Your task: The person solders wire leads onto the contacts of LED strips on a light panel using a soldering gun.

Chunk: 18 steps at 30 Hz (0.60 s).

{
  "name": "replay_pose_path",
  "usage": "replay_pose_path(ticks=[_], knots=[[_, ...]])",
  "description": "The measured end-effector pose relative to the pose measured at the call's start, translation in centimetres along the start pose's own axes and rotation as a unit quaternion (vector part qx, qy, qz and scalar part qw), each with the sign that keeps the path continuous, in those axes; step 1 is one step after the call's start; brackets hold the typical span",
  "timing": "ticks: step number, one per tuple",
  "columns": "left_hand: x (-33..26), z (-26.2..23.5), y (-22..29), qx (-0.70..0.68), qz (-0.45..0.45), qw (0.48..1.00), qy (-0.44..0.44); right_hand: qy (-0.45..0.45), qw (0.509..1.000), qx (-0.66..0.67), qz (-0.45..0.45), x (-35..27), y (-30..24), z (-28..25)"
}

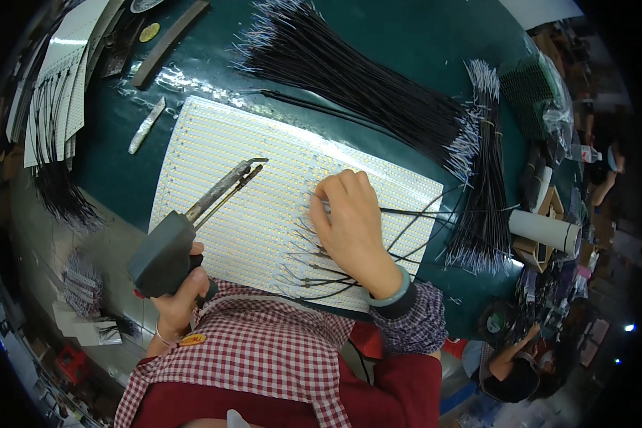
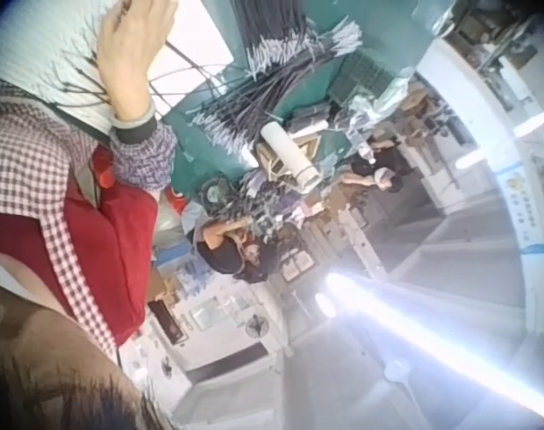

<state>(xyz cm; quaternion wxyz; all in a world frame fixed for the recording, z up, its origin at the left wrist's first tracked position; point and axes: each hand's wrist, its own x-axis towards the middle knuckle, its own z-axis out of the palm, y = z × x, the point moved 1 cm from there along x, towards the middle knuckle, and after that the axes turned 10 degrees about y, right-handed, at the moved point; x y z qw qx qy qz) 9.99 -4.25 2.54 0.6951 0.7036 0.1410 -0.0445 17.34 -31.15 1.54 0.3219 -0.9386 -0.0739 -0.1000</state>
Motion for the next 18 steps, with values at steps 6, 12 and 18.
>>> replay_pose_path(ticks=[6,12,18], knots=[[1.0,-0.7,0.9,-0.089,-0.010,0.994,0.057,-0.075,0.992,-0.055,-0.080,6.1,-0.9,-2.4],[1.2,-1.3,0.7,-0.115,-0.005,0.985,0.125,-0.033,0.983,-0.022,-0.180,14.4,-0.5,4.6],[0.9,-2.5,0.0,-0.124,-0.023,0.981,0.145,-0.011,0.981,-0.062,-0.181,15.9,0.0,8.8]])
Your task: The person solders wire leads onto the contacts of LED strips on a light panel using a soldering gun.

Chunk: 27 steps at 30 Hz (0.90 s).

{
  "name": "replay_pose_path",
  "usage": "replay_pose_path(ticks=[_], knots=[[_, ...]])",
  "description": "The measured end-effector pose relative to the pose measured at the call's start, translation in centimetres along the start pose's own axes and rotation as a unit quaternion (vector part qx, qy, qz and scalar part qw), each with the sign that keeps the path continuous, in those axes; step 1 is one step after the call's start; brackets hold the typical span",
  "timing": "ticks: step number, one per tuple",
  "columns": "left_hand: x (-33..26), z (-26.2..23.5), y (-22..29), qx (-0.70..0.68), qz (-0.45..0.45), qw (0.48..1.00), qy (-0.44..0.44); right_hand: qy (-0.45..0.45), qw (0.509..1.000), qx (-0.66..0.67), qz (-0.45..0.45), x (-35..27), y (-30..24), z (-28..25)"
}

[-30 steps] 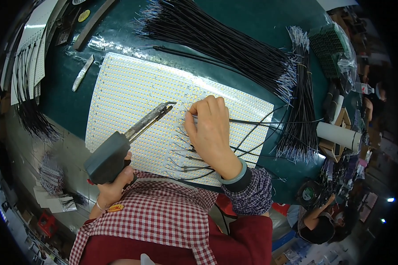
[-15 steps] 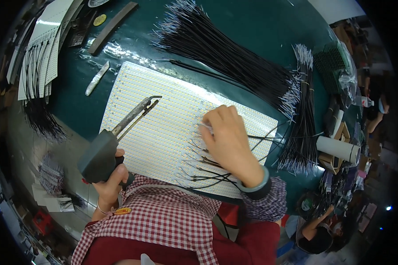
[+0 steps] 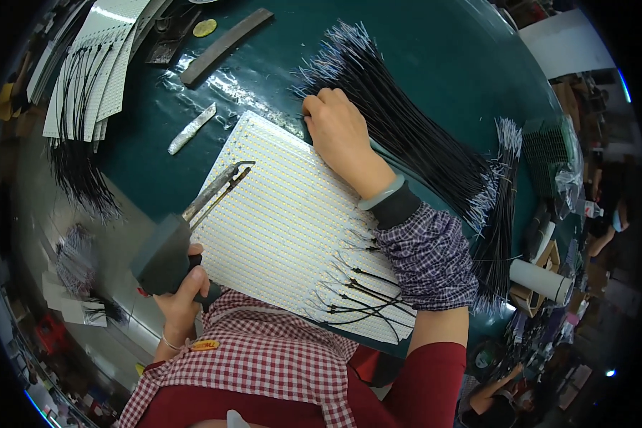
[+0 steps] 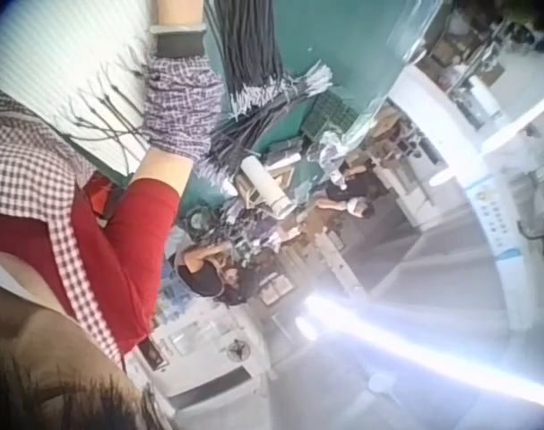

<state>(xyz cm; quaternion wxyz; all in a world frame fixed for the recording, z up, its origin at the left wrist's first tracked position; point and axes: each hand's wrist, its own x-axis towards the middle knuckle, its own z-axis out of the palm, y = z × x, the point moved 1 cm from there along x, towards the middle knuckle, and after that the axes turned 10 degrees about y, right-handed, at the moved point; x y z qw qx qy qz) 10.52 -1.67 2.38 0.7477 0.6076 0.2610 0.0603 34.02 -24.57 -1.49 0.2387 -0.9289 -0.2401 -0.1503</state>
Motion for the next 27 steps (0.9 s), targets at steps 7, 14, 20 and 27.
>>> replay_pose_path(ticks=[7,14,20,27], knots=[[0.6,0.5,0.2,0.005,0.041,0.999,0.015,0.072,0.988,0.131,0.040,0.4,-1.3,-2.1],[0.0,1.2,0.1,0.008,0.032,0.999,-0.024,0.184,0.967,0.166,0.054,0.0,-3.6,-11.4],[-0.4,2.4,0.0,0.023,0.034,0.996,-0.082,0.181,0.976,-0.115,-0.020,-4.6,-7.1,-21.9],[-1.3,3.3,-0.4,0.054,0.003,0.987,-0.148,0.027,0.974,0.110,0.198,-12.2,-3.9,-12.8]])
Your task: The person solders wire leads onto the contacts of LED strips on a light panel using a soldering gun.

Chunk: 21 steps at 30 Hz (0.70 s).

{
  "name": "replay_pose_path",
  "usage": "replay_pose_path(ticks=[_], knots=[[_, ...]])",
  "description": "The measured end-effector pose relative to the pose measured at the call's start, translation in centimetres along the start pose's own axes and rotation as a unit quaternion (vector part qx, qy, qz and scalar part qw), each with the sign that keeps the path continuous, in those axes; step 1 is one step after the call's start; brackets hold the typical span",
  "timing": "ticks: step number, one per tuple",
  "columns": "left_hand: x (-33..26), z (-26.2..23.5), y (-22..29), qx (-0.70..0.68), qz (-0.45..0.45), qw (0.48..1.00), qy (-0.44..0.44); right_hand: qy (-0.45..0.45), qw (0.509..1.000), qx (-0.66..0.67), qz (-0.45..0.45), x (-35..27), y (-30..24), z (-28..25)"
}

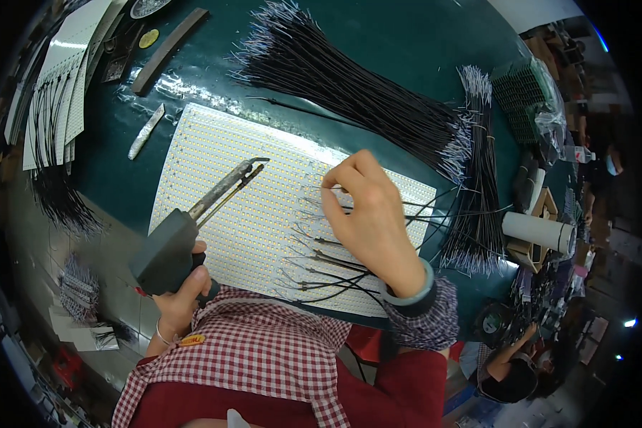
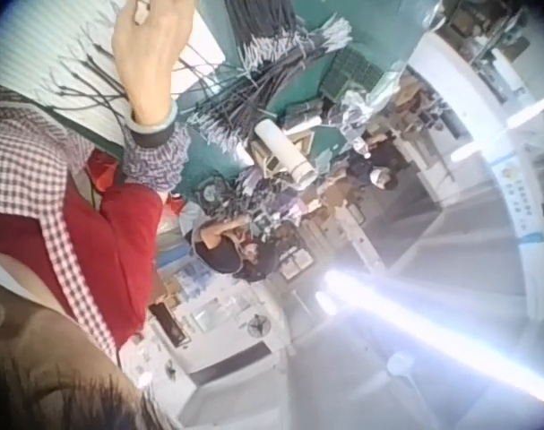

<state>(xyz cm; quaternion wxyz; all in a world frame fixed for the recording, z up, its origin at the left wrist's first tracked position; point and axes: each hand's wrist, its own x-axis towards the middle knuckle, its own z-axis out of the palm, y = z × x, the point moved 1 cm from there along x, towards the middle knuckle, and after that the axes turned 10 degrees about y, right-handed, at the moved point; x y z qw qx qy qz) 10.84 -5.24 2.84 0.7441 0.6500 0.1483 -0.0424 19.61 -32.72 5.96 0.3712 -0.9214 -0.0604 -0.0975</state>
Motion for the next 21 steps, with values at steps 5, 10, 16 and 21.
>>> replay_pose_path(ticks=[5,10,16,21], knots=[[-0.2,-0.1,-1.0,0.083,0.034,0.995,-0.051,0.018,0.994,0.056,0.096,-1.5,2.1,3.2],[-0.1,0.4,-1.3,0.095,-0.001,0.993,-0.067,0.046,0.992,0.056,0.103,-2.0,2.7,4.0],[0.4,1.7,-0.3,0.122,-0.066,0.990,-0.024,0.051,0.992,0.054,0.107,-2.1,2.7,4.2],[0.4,1.5,-0.8,0.142,-0.022,0.986,-0.080,0.054,0.993,0.049,0.095,-2.0,2.6,4.0]])
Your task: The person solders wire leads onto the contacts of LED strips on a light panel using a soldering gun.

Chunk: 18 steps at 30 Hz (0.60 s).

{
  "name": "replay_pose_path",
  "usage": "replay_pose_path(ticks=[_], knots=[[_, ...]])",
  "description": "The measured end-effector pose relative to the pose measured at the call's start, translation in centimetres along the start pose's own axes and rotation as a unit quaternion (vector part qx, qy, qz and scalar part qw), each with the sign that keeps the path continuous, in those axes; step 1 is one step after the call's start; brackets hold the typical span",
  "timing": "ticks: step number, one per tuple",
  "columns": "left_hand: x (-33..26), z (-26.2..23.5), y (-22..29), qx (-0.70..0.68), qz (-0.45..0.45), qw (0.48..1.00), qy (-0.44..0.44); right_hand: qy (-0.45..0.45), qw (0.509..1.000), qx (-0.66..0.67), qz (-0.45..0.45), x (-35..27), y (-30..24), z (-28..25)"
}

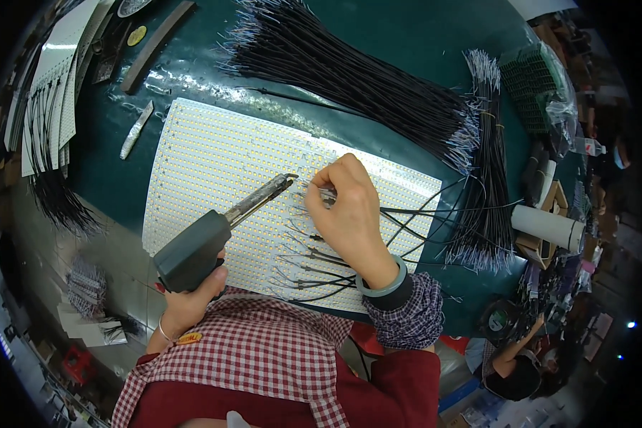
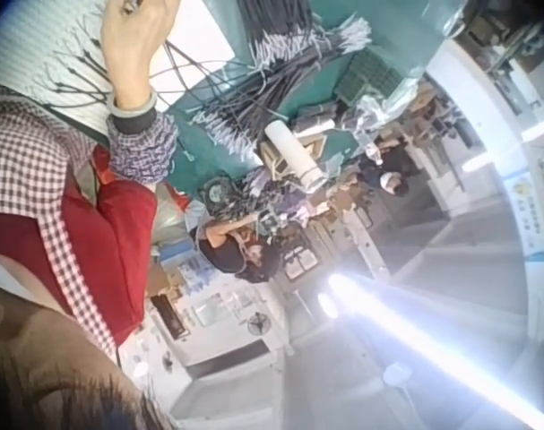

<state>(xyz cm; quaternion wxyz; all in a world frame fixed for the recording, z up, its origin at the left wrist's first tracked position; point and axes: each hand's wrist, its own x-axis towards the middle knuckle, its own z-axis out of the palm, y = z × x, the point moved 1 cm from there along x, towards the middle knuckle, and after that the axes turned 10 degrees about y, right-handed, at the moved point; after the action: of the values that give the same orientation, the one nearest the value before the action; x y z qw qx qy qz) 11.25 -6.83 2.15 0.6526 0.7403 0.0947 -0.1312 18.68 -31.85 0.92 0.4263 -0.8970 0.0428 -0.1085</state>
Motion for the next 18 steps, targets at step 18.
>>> replay_pose_path(ticks=[18], knots=[[0.7,1.2,1.4,0.015,0.008,1.000,0.023,0.002,1.000,-0.005,-0.017,0.0,0.1,0.2]])
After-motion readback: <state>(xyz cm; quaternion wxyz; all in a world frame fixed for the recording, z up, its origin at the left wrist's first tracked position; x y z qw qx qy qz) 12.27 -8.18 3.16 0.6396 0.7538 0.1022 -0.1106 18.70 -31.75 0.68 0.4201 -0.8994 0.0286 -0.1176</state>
